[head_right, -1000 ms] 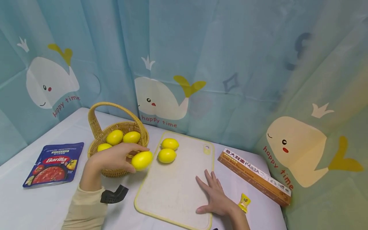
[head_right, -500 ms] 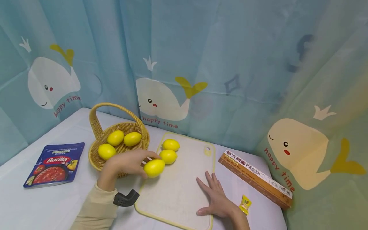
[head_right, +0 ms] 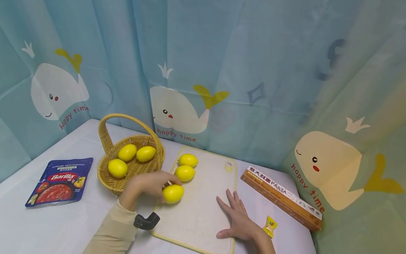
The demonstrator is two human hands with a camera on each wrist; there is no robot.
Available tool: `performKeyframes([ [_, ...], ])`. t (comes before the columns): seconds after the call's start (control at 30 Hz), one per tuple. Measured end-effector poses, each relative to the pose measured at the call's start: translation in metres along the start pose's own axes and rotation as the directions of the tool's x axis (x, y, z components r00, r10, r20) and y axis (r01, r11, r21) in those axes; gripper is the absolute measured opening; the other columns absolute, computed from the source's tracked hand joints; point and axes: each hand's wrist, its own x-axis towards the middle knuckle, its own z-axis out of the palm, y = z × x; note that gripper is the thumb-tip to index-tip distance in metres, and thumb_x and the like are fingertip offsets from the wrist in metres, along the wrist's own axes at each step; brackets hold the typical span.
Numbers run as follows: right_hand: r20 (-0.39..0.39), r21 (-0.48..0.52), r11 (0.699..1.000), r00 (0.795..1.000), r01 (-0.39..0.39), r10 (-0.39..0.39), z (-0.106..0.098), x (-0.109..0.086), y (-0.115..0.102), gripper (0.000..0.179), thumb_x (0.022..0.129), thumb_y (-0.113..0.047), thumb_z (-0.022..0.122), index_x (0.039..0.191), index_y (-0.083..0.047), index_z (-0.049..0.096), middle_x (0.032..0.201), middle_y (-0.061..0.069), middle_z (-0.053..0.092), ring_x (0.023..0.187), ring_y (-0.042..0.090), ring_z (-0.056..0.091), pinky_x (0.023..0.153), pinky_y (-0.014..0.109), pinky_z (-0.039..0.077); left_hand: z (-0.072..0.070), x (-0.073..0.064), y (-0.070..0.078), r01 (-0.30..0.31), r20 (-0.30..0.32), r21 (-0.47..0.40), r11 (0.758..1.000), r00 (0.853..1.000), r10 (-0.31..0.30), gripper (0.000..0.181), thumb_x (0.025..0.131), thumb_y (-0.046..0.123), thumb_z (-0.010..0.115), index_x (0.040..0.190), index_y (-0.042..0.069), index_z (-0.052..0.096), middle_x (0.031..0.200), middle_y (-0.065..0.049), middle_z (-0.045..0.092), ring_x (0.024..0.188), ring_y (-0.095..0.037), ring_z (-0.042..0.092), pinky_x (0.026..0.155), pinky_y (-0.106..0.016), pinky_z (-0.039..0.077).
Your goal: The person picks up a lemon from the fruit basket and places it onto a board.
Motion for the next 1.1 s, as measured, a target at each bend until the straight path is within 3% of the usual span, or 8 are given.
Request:
performKeyframes([
  [0.3,-0.001,-0.011,1.000,1.000,-0.001,0.001,-0.0004,0.0008,-0.0002,0.106,0.063,-0.044,0.083,0.150,-0.018,0.028,0.158,0.021,-0.007,0.140,0.048,-0.021,0.107,0.070,-0.010,0.0053,0.0063,-0.0009,0.028,0.009,0.018,0.999,1.000,-0.029,0.072,0.064,-0.009,0.076,0.125,0.027,0.062,0.129,0.005,0.060,0.121,-0.017,0.052,0.105,-0.040,0.041],
  [0.57,0.006,-0.011,1.000,1.000,-0.018,0.018,0.0003,0.0003,-0.0015,0.106,0.063,-0.045,0.082,0.150,-0.017,0.028,0.158,0.021,-0.007,0.140,0.048,-0.020,0.108,0.069,-0.010,0.0054,0.0066,0.0006,0.043,-0.024,0.046,0.998,0.999,-0.042,0.074,0.065,-0.010,0.075,0.126,0.029,0.062,0.129,0.003,0.060,0.113,-0.015,0.053,0.097,-0.036,0.045],
  [0.73,0.002,-0.010,1.000,1.000,-0.007,0.007,0.0008,0.0003,-0.0004,0.106,0.063,-0.044,0.082,0.150,-0.017,0.028,0.158,0.021,-0.007,0.140,0.049,-0.020,0.107,0.070,-0.010,0.0049,0.0055,0.0021,0.051,-0.023,0.079,0.996,0.998,-0.050,0.072,0.068,-0.007,0.075,0.128,0.029,0.060,0.127,0.004,0.061,0.117,-0.016,0.053,0.099,-0.038,0.045],
  [1.1,-0.009,0.001,1.000,1.000,0.007,-0.007,0.0016,0.0012,0.0016,0.107,0.062,-0.044,0.083,0.150,-0.018,0.028,0.158,0.022,-0.007,0.139,0.049,-0.021,0.107,0.071,-0.010,0.0059,0.0060,0.0031,0.118,-0.034,0.034,0.992,0.993,-0.117,0.061,0.071,-0.001,0.076,0.123,0.024,0.057,0.121,0.002,0.061,0.114,-0.019,0.054,0.094,-0.040,0.047],
])
